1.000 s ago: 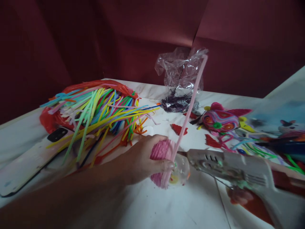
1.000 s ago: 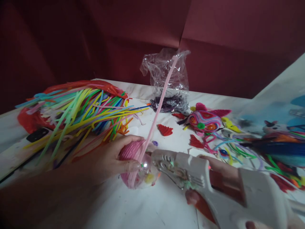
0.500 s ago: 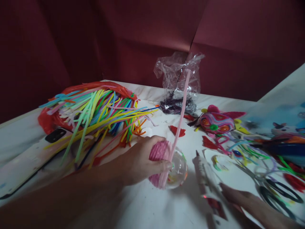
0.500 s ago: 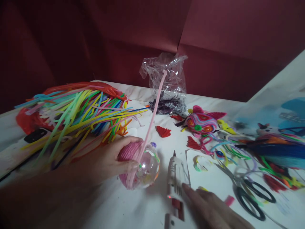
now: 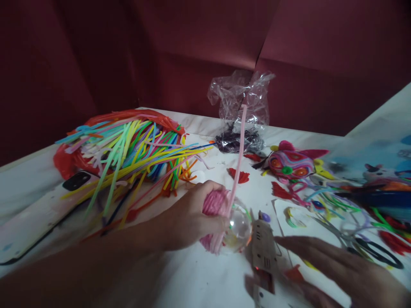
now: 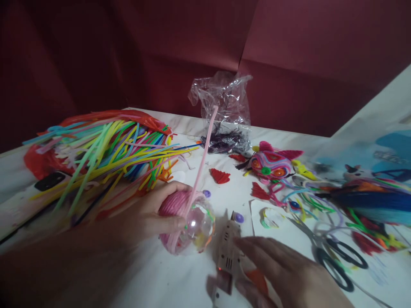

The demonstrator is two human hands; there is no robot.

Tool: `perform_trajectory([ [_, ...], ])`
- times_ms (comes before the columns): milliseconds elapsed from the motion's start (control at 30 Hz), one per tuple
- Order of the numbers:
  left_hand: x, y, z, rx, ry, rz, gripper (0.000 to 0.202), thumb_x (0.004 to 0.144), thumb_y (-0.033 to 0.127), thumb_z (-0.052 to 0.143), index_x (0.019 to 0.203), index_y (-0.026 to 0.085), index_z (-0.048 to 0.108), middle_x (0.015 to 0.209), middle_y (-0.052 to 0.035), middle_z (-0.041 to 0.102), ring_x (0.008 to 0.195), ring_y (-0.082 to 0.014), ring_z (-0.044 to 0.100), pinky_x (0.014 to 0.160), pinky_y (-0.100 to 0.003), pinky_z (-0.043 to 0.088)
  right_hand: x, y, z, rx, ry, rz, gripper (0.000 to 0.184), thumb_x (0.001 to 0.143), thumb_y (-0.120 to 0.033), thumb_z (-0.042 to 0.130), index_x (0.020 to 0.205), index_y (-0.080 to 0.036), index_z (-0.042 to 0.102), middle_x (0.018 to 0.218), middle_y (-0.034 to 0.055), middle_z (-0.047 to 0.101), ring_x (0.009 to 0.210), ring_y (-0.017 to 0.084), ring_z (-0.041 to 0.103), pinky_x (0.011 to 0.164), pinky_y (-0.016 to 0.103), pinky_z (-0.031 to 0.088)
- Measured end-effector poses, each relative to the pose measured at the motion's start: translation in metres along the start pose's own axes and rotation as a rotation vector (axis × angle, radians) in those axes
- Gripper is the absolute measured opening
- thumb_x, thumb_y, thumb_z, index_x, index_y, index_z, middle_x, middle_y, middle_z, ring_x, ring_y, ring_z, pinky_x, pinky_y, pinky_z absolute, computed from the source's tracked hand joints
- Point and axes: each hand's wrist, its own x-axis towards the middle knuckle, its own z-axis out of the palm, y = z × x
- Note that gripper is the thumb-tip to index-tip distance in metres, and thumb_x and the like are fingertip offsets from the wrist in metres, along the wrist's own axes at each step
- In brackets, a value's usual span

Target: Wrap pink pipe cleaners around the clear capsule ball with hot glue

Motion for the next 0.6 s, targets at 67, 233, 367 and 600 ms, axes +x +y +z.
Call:
perform_trajectory([
  [67, -0.001, -0.001, 0.001, 0.012, 0.006, 0.012, 0.041, 0.072, 0.023, 0.061, 0.112, 0.02, 0.053, 0.098, -0.0004, 0.057, 0.089, -0.0196, 0.054, 0.076, -0.03, 0.041, 0.024, -0.01, 0.003, 0.137, 0.046, 0.099, 0.045, 0.1, -0.05, 0.067, 0.106, -0.006, 0.061, 0.079, 0.0081, 0.05, 0.079, 0.021, 0.055, 0.069, 0.02, 0.053],
  [233, -0.004, -0.005, 0.007, 0.031, 0.055, 0.089, 0.042, 0.071, 0.022, 0.062, 0.111, 0.021, 0.053, 0.109, -0.0027, 0.056, 0.102, -0.0224, 0.052, 0.088, -0.034, 0.04, 0.081, -0.027, 0.003, 0.642, 0.01, 0.223, 0.052, 0.091, -0.054, 0.074, 0.095, -0.005, 0.057, 0.075, 0.007, 0.048, 0.069, 0.017, 0.052, 0.058, 0.015, 0.046],
  [367, -0.004, -0.004, 0.01, 0.028, 0.046, 0.086, 0.034, 0.071, 0.02, 0.059, 0.104, 0.019, 0.053, 0.106, -0.0037, 0.057, 0.097, -0.0226, 0.055, 0.085, -0.036, 0.043, 0.101, -0.031, 0.0, 0.831, -0.076, 0.241, 0.046, 0.09, -0.049, 0.07, 0.085, -0.005, 0.055, 0.078, 0.0087, 0.05, 0.067, 0.015, 0.047, 0.054, 0.013, 0.04],
  [600, -0.006, 0.002, 0.01, 0.045, 0.039, 0.07, 0.03, 0.07, 0.021, 0.058, 0.1, 0.019, 0.053, 0.102, -0.0048, 0.057, 0.093, -0.0232, 0.055, 0.081, -0.036, 0.044, 0.103, -0.028, 0.008, 0.888, -0.091, 0.262, 0.044, 0.087, -0.044, 0.069, 0.077, -0.006, 0.052, 0.076, 0.0088, 0.049, 0.066, 0.015, 0.045, 0.056, 0.013, 0.038],
])
